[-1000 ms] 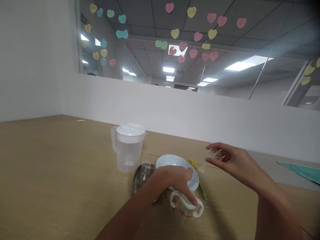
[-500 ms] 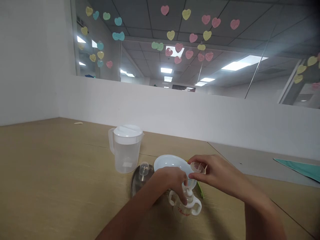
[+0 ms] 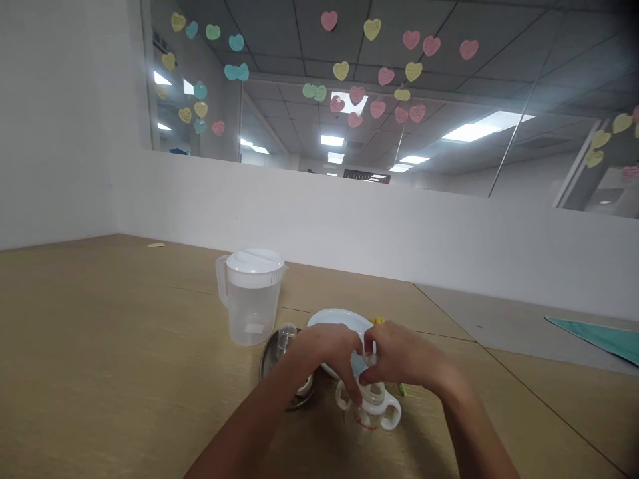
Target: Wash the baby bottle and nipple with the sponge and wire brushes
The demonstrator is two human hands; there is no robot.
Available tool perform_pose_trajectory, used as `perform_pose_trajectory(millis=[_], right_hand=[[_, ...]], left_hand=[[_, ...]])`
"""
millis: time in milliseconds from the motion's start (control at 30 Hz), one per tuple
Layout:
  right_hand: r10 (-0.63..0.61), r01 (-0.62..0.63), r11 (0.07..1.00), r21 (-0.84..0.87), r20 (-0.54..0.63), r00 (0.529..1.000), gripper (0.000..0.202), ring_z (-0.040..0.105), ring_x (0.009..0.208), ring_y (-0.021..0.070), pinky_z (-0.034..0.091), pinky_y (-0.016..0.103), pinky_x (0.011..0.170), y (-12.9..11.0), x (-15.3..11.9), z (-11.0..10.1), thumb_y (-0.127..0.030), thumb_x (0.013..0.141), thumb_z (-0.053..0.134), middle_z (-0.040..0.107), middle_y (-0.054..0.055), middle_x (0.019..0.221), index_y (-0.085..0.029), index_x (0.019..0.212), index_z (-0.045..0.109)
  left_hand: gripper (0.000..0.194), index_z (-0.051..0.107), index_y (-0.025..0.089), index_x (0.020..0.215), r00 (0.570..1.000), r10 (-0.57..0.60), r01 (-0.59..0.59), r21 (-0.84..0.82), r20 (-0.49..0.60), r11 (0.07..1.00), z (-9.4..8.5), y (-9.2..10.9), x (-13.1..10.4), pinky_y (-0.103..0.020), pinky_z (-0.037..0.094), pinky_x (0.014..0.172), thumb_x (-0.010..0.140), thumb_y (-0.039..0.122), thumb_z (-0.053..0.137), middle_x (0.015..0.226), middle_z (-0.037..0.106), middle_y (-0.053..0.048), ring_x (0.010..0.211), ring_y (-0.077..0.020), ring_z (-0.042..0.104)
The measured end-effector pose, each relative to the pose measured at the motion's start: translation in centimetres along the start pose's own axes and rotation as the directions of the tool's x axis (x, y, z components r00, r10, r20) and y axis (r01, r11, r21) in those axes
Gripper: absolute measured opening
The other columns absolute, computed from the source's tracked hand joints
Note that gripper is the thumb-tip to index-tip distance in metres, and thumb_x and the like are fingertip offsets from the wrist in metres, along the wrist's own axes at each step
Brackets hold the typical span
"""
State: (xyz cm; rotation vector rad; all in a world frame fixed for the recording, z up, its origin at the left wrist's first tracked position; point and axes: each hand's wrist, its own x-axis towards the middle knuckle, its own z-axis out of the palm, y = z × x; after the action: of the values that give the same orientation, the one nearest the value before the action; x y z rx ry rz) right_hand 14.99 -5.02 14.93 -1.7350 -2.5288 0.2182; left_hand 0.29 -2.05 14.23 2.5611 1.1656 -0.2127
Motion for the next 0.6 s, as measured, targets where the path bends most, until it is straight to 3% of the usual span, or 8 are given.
perform_pose_trajectory(millis=[133, 333, 467, 600], right_hand=[[-0.006, 0.006, 1.000, -0.025, 0.002, 1.000, 0.039, 0.058, 0.072, 0.0182, 0.031, 0.022, 0.051, -0.6, 0.5, 0.8, -0.042, 0.053, 0.074, 0.063, 0.006, 0.086, -0.017, 0.082, 0.065], [0.017, -0.019, 0.997, -0.078, -0.025, 1.000, 0.039, 0.057, 0.076, 0.0190, 0.031, 0.023, 0.053, -0.2, 0.4, 0.9, -0.043, 0.055, 0.073, 0.063, 0.006, 0.087, -0.018, 0.083, 0.064], [0.032, -0.036, 0.995, -0.089, -0.041, 0.999, 0.038, 0.058, 0.077, 0.0193, 0.033, 0.023, 0.056, -0.3, 0.5, 1.0, -0.039, 0.059, 0.072, 0.064, 0.007, 0.086, -0.017, 0.089, 0.064], [0.069, -0.081, 0.992, -0.092, -0.125, 0.990, 0.026, 0.059, 0.073, 0.0190, 0.034, 0.024, 0.057, -1.4, -0.5, 0.3, -0.035, 0.073, 0.062, 0.065, 0.007, 0.081, -0.016, 0.091, 0.064]], left_hand=[[0.077, 0.054, 0.023, 0.119, 0.978, -0.160, 0.162, 0.003, -0.132, 0.987, -1.1, -2.4, -1.2, -0.027, 0.047, 0.072, 0.049, 0.046, 0.075, 0.111, 0.063, -0.005, 0.095, -0.0236, 0.060], [0.067, 0.061, 0.014, 0.108, 0.844, -0.506, 0.519, 0.031, -0.180, 0.854, -2.3, -6.0, -1.9, -0.027, 0.049, 0.071, 0.048, 0.037, 0.078, 0.111, 0.063, -0.013, 0.095, -0.0266, 0.061], [0.050, 0.067, 0.014, 0.091, 0.836, -0.537, 0.542, 0.014, -0.112, 0.840, -1.6, -7.0, -0.6, -0.028, 0.050, 0.068, 0.046, 0.033, 0.079, 0.098, 0.069, -0.012, 0.085, -0.0259, 0.064], [0.041, 0.069, 0.013, 0.078, 0.820, -0.573, 0.573, 0.031, -0.016, 0.819, 0.1, -8.1, 2.0, -0.032, 0.051, 0.069, 0.041, 0.026, 0.081, 0.093, 0.070, -0.014, 0.080, -0.0280, 0.064]])
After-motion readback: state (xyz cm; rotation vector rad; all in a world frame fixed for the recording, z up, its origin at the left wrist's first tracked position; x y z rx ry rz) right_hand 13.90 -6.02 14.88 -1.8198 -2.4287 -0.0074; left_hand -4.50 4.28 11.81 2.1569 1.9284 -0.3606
